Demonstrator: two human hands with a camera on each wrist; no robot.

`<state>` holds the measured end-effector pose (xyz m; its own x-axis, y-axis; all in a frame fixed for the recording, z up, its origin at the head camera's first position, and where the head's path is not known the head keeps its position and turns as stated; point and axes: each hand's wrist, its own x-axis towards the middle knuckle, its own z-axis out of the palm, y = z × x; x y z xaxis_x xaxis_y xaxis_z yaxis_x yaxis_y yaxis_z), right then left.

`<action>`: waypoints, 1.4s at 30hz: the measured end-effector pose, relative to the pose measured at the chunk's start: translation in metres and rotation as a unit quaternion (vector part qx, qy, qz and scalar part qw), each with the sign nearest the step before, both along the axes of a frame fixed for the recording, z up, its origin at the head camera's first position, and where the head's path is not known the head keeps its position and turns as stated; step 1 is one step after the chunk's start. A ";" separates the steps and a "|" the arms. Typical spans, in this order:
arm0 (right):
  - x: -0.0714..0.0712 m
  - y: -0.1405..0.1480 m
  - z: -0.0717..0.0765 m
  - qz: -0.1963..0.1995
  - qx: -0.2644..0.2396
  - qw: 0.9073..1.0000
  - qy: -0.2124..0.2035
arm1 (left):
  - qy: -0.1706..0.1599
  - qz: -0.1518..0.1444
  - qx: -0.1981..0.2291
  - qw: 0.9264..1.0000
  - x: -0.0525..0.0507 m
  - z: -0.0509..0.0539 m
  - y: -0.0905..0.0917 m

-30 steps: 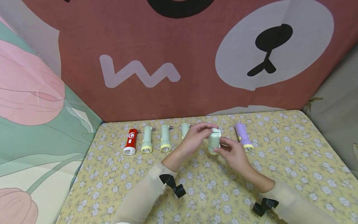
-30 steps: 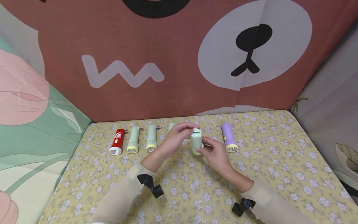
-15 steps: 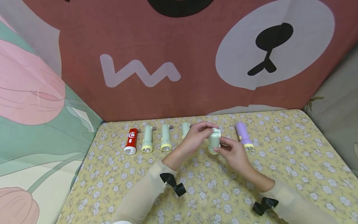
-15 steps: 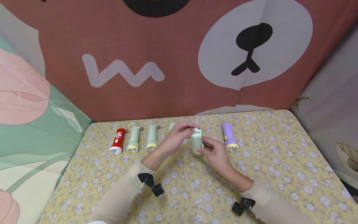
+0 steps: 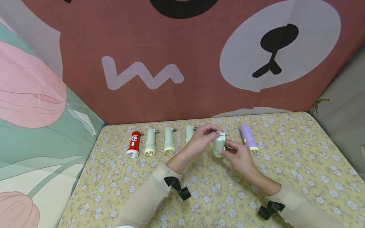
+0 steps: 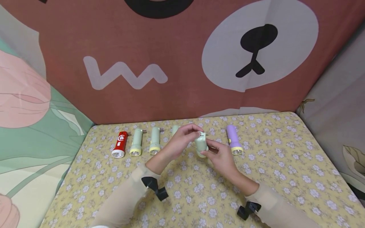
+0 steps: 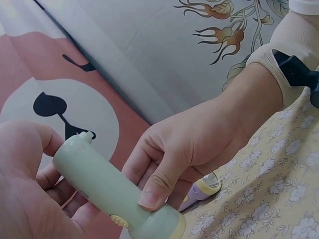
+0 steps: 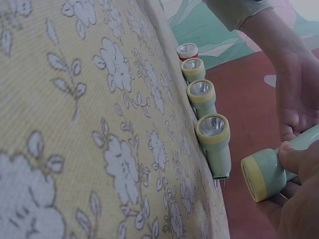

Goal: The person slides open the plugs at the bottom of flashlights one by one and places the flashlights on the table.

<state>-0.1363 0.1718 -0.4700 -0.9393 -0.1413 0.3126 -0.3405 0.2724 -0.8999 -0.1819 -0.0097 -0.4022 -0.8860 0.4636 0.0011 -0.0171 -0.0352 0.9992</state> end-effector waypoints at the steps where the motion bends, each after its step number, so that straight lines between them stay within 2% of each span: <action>1: 0.000 0.000 0.000 0.000 0.001 1.000 0.002 | 0.000 0.000 -0.002 1.000 0.000 0.001 0.000; 13: -0.001 -0.001 0.000 0.000 -0.002 1.000 0.000 | -0.001 -0.006 -0.004 1.000 0.000 0.001 -0.001; 28: 0.000 0.000 0.000 -0.018 0.022 1.000 -0.006 | 0.001 -0.020 -0.004 1.000 0.000 0.002 -0.002; 42: -0.001 0.001 -0.001 -0.007 0.018 1.000 0.000 | -0.002 -0.019 0.002 1.000 -0.001 -0.001 -0.001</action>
